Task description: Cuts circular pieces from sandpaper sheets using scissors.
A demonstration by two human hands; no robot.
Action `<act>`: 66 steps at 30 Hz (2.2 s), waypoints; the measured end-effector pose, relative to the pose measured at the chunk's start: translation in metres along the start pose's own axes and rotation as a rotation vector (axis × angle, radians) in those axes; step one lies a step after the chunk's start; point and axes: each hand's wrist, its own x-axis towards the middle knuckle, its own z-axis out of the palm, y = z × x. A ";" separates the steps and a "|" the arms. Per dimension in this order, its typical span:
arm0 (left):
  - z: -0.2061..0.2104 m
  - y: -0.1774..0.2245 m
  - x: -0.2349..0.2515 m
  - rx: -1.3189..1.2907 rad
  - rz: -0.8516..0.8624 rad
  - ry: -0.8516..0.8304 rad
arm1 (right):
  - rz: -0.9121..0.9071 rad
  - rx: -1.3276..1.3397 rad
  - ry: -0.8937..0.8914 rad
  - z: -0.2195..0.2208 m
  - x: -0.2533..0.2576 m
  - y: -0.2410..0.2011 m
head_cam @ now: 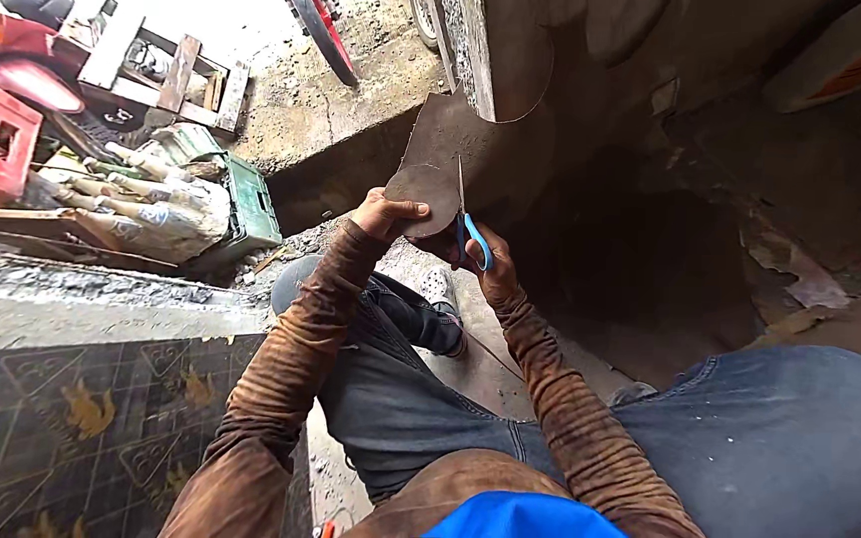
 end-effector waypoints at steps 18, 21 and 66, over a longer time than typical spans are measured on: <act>-0.002 -0.007 -0.004 -0.028 -0.079 0.037 | -0.032 -0.101 -0.048 -0.012 -0.004 0.001; -0.001 -0.008 -0.006 -0.038 -0.107 0.059 | -0.055 -0.123 -0.049 -0.017 -0.006 0.004; 0.000 -0.027 -0.017 -0.142 -0.118 -0.114 | 0.022 -0.206 -0.297 -0.055 0.005 -0.033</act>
